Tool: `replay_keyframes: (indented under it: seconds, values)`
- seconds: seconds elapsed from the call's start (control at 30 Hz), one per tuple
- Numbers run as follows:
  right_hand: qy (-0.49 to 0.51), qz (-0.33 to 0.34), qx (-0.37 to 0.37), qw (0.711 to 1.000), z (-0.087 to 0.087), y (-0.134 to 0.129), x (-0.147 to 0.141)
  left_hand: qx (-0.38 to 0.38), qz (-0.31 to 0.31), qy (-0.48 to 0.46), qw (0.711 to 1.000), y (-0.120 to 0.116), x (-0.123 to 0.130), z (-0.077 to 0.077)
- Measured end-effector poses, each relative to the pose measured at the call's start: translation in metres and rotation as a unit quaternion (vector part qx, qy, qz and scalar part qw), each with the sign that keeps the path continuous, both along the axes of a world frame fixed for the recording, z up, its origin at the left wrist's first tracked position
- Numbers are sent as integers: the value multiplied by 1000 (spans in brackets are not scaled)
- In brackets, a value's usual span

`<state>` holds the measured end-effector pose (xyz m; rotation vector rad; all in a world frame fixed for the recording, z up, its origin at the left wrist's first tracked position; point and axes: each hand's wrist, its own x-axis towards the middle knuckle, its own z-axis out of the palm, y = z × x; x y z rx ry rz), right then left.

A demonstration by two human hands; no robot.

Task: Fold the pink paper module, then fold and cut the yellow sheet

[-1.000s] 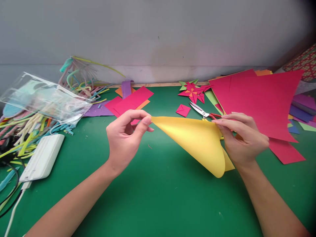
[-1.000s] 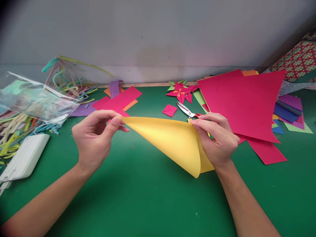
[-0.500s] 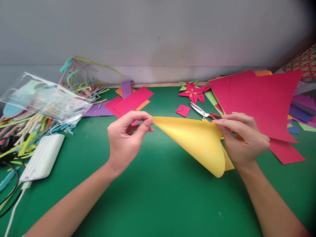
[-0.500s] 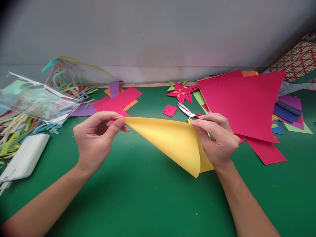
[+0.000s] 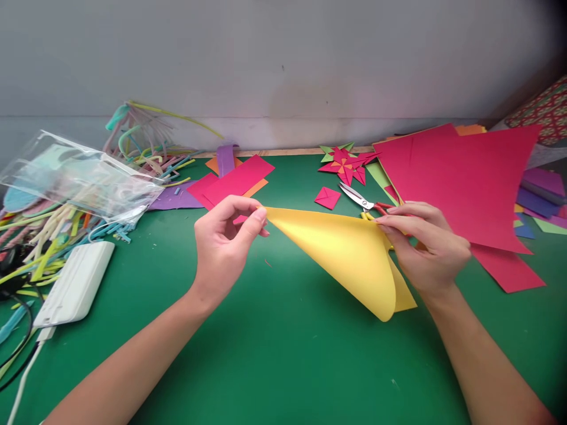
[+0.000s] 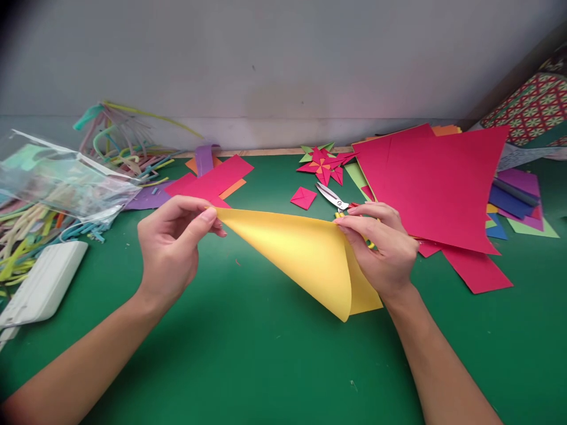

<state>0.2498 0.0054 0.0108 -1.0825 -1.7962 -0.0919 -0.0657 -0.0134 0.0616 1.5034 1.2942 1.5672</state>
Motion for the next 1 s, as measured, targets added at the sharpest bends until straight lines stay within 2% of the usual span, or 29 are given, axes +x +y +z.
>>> replay_keyframes:
  seconds: [0.23, 0.33, 0.4, 0.47, 0.53, 0.6, 0.7, 0.8, 1.0]
  values:
    - [-16, 8, -151, 988, 9, -8, -9, -53, -21, 48, 997, 22, -15, -16]
    - [-51, 5, -196, 979, 10, -10, -11, -19, 1, 163, 986, 31, -24, -17]
    - [-78, 17, -229, 970, 10, -10, -12, 33, 11, 266, 963, 33, -25, -16]
    - [-104, 36, -253, 961, 9, -11, -15, 58, -49, 362, 929, 30, -20, -17]
    - [-125, 59, -268, 954, 9, -13, -20, 45, -159, 431, 887, 25, -10, -20]
    - [-140, 78, -277, 947, 9, -15, -26, 17, -241, 470, 849, 20, 2, -26]
    - [-149, 101, -290, 940, 10, -18, -34, -27, -288, 497, 818, 16, 13, -35]
    - [-145, 117, -299, 936, 9, -19, -37, -52, -283, 502, 816, 15, 15, -40]
    - [-141, 112, -345, 921, 4, -14, -38, -69, -288, 464, 834, 17, 11, -40]
